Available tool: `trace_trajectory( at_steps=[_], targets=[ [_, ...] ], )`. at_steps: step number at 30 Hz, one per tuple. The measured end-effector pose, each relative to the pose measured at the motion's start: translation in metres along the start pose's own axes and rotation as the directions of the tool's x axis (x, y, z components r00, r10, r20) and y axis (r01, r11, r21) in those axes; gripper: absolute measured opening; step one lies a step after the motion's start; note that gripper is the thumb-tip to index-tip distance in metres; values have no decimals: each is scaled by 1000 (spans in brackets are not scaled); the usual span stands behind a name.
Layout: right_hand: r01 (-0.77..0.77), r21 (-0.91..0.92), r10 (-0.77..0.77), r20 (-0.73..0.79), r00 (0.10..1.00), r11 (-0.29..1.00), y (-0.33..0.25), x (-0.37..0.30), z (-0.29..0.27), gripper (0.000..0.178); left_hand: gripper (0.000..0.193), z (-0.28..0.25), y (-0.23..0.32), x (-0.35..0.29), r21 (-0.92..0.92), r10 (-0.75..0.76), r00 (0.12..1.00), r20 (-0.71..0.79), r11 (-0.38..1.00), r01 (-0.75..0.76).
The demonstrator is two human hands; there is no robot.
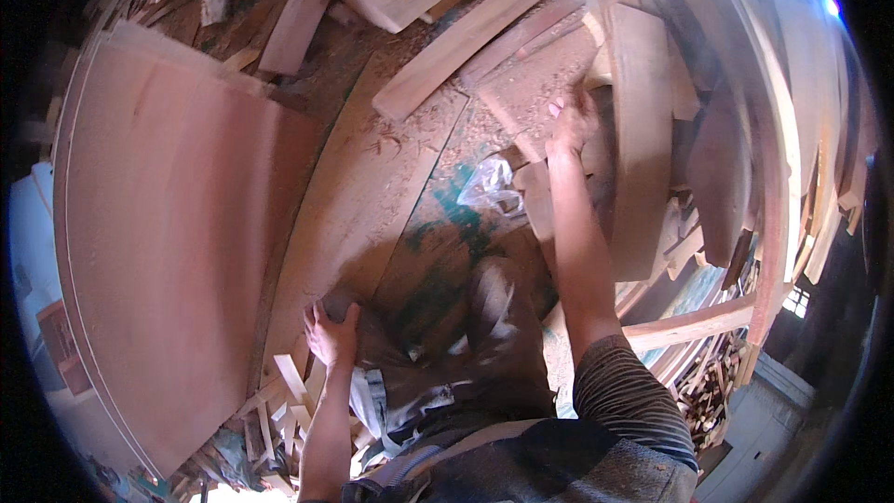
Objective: The person sorts through a pile of wood planks by hand, picking up individual pieces, turning them over, and placing them into different stacks.
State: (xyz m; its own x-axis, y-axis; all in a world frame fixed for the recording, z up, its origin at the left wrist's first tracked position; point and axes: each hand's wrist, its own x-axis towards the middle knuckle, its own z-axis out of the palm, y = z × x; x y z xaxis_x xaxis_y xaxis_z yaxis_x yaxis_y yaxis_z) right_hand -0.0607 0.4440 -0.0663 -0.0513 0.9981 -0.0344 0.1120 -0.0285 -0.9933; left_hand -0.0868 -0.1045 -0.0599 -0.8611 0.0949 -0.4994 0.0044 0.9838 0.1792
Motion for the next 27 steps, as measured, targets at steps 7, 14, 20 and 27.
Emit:
trace_trajectory(
  at_steps=[7, 14, 20, 27],
  targets=[
    [565, -825, -338, 528, 779, 15, -132, -86, -138, 60, 87, -2, 8, -5, 7, -106, 993, 60, 994, 106],
    [534, -808, -311, 589, 746, -251, -102, -94, -276, 81, 85, 8, -9, -14, -18, -44, 999, 25, 999, 45],
    [279, -959, -226, 259, 939, 59, -132, -139, -256, 98, 83, 0, -13, -34, -107, 2, 1000, -21, 994, -5],
    [39, -222, 59, 418, 907, 974, -123, -227, -213, 74, 92, 5, -35, -37, -197, 83, 996, 19, 977, -77]
  ],
)
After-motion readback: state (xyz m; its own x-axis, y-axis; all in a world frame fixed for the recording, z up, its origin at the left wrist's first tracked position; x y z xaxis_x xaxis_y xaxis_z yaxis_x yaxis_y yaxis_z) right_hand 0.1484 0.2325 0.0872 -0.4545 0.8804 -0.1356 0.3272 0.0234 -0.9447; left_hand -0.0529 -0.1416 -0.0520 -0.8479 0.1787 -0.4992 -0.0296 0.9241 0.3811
